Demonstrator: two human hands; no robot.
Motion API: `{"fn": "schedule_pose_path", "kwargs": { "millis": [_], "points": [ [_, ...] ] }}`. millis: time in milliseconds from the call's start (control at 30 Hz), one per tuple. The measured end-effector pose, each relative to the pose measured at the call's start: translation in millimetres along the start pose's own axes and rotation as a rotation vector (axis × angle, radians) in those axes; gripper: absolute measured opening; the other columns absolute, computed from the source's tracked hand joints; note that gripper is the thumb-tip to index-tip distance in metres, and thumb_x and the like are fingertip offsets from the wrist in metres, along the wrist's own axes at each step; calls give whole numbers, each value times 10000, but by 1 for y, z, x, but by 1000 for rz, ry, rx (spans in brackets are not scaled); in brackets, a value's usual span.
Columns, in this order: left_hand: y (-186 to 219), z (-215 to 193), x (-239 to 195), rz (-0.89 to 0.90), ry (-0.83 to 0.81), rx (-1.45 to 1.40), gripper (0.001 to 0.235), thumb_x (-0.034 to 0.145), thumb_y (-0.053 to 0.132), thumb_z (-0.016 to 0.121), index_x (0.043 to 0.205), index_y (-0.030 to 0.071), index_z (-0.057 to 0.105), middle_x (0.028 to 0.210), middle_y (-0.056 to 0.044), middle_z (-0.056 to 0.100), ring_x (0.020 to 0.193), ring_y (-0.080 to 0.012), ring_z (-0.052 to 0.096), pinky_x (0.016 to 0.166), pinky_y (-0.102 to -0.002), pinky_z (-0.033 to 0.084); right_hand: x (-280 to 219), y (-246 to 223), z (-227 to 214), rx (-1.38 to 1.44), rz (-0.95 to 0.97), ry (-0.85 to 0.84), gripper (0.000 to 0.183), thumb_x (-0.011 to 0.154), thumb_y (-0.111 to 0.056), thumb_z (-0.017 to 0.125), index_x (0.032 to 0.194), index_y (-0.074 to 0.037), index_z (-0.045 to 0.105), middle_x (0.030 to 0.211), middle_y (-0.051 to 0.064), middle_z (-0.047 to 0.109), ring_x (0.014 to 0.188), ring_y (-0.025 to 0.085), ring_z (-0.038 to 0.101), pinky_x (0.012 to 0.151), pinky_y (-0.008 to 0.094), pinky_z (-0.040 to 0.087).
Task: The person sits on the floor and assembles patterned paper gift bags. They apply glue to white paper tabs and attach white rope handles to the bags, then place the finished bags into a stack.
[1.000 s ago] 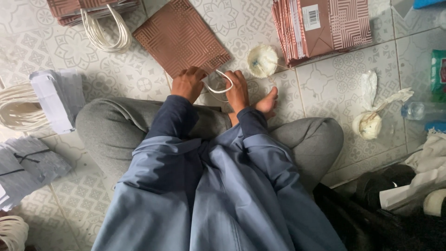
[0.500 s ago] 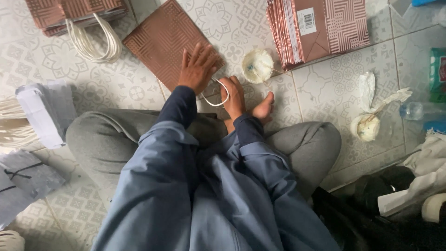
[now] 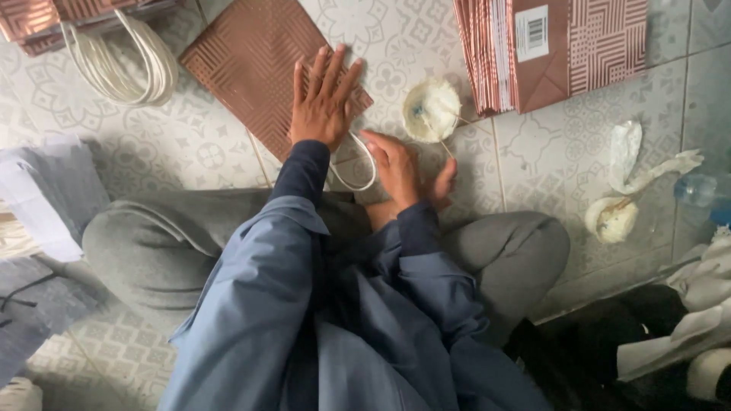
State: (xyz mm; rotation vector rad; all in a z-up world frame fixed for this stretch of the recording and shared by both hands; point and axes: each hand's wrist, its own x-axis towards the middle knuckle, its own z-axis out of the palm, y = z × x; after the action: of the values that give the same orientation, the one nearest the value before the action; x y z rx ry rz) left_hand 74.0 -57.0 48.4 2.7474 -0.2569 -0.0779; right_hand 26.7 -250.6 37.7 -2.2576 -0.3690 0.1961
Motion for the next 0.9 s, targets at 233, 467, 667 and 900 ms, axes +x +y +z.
{"fn": "schedule_pose_path", "kwargs": {
  "millis": [233, 467, 667, 900],
  "points": [
    [2, -8, 3, -26, -54, 17, 594, 1152, 160, 451, 1685, 232, 200, 1723, -70, 96, 1584, -343, 57, 1272, -625, 11, 11, -26, -1, -46, -50, -21, 166, 927, -144, 734, 1083, -109, 692, 911, 70, 633, 828, 247, 632, 753, 370, 515],
    [4, 30, 7, -105, 97, 43, 479, 1179, 311, 410, 1643, 251, 308, 1714, -35, 130, 1583, -289, 90, 1274, -596, 10, 8, -28, 8, -72, -36, 65, 223, 828, 76, 647, 950, -108, 617, 848, 57, 580, 797, 242, 619, 722, 392, 507],
    [21, 22, 19, -279, 135, 86, 480, 1164, 371, 452, 1613, 225, 366, 1695, -60, 152, 1573, -296, 75, 1286, -591, 21, 8, -15, 13, -55, 10, 42, 141, 869, 14, 667, 919, -109, 618, 818, 79, 588, 766, 264, 600, 707, 411, 476],
    [27, -5, 30, -424, -23, 151, 542, 1211, 451, 324, 1693, 247, 180, 1716, -73, 68, 1608, -280, 74, 1312, -537, 40, 17, -31, 6, -10, 53, 35, 128, 906, -3, 703, 878, -94, 619, 827, 81, 553, 696, 246, 586, 669, 376, 468]
  ]
}}
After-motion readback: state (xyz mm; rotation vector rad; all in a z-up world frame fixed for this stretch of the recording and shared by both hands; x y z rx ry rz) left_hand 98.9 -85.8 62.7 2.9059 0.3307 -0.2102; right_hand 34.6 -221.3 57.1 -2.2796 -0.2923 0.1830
